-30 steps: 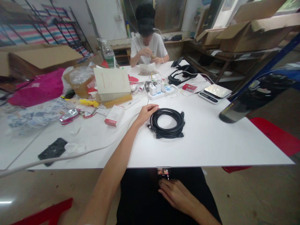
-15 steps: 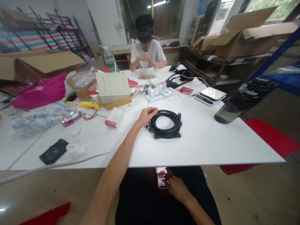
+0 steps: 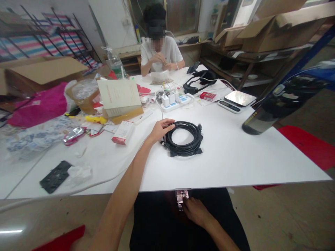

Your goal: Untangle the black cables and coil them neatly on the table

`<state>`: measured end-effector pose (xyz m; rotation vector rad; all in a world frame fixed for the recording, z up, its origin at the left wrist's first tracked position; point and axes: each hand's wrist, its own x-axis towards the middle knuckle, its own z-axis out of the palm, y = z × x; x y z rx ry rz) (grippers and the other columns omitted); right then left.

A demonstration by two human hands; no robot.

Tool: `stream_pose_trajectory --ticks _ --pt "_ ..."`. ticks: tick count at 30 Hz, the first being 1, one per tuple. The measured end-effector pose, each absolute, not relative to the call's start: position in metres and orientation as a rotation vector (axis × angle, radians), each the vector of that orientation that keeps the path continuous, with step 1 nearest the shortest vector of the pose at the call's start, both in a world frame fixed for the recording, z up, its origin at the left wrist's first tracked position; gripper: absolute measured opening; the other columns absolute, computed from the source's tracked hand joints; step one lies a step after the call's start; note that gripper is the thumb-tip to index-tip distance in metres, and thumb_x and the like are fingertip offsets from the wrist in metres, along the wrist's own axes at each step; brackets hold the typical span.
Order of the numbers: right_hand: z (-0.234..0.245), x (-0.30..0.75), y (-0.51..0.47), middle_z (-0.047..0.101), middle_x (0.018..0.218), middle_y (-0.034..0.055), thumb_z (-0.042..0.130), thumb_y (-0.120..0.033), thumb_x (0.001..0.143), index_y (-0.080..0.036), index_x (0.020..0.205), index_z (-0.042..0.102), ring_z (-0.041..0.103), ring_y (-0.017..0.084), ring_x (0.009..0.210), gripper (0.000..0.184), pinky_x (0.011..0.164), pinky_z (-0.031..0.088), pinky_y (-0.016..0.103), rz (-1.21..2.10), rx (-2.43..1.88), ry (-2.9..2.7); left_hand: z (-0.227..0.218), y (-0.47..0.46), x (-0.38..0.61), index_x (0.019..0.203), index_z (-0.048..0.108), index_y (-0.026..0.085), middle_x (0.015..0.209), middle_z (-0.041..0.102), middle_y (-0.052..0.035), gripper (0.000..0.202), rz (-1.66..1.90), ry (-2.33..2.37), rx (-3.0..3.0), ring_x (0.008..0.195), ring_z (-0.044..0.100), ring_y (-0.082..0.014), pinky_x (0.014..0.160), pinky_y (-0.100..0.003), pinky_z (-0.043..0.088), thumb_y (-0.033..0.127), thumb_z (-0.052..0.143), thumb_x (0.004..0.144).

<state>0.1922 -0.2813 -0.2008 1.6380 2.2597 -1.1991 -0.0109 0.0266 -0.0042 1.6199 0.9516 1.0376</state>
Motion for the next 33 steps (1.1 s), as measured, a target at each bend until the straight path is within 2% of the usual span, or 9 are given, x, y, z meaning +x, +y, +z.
stream_pose_trajectory --ticks 7,11,18,23,26,29,33 --pt "-0.2081 0.1927 -0.2878 0.078 0.122 0.0156 0.052 -0.026 0.099 -0.016 0.120 0.075 0.077 0.025 0.110 0.032 0.093 0.054 0.028 -1.256 1.555 2.196 -0.0006 0.0254 -0.0140 0.124 0.080 0.018 0.134 0.079 -0.0159 0.054 0.974 0.928 1.638 0.129 0.072 -0.0349 0.114 -0.050 0.051 0.047 0.093 0.080" --pt "-0.2079 0.1918 -0.2867 0.076 0.129 0.0166 0.050 -0.024 0.100 -0.016 0.125 0.075 0.075 0.026 0.118 0.036 0.095 0.054 0.029 -1.263 1.528 2.191 -0.0001 0.0250 -0.0141 0.124 0.080 0.020 0.135 0.079 -0.0142 0.051 0.969 0.935 1.656 0.131 0.071 -0.0347 0.114 -0.049 0.050 0.044 0.092 0.081" --pt "-0.2073 0.1906 -0.2856 0.074 0.133 0.0196 0.043 -0.021 0.101 -0.014 0.128 0.074 0.075 0.033 0.122 0.041 0.098 0.055 0.037 -1.252 1.482 2.174 0.0023 0.0242 -0.0134 0.124 0.080 0.019 0.134 0.079 -0.0136 0.050 0.965 0.940 1.670 0.128 0.071 -0.0341 0.110 -0.046 0.052 0.036 0.091 0.079" --pt "-0.2076 0.1912 -0.2858 0.075 0.132 0.0176 0.046 -0.023 0.101 -0.015 0.126 0.074 0.075 0.029 0.121 0.039 0.097 0.053 0.031 -1.265 1.505 2.163 0.0025 0.0240 -0.0130 0.125 0.080 0.019 0.132 0.080 -0.0133 0.051 0.957 0.948 1.676 0.127 0.072 -0.0341 0.110 -0.046 0.052 0.033 0.092 0.077" --pt "-0.2066 0.1906 -0.2854 0.075 0.133 0.0175 0.045 -0.023 0.101 -0.015 0.127 0.074 0.075 0.029 0.121 0.039 0.097 0.053 0.032 -1.268 1.502 2.156 0.0032 0.0234 -0.0135 0.126 0.079 0.019 0.134 0.079 -0.0139 0.053 0.943 0.953 1.686 0.128 0.071 -0.0346 0.110 -0.047 0.052 0.033 0.092 0.077" --pt "-0.2046 0.1893 -0.2849 0.074 0.134 0.0189 0.044 -0.021 0.102 -0.014 0.129 0.073 0.075 0.032 0.122 0.041 0.099 0.054 0.035 -1.266 1.490 2.149 0.0042 0.0226 -0.0140 0.128 0.078 0.019 0.136 0.078 -0.0134 0.057 0.917 0.944 1.687 0.128 0.071 -0.0348 0.114 -0.048 0.051 0.031 0.094 0.075" --pt "-0.1994 0.1890 -0.2850 0.073 0.135 0.0196 0.043 -0.020 0.103 -0.013 0.130 0.072 0.073 0.034 0.126 0.041 0.103 0.055 0.039 -1.282 1.481 2.145 0.0024 0.0215 -0.0093 0.129 0.078 0.021 0.137 0.077 -0.0109 0.059 0.911 0.892 1.664 0.133 0.068 -0.0344 0.123 -0.051 0.047 0.017 0.089 0.071"
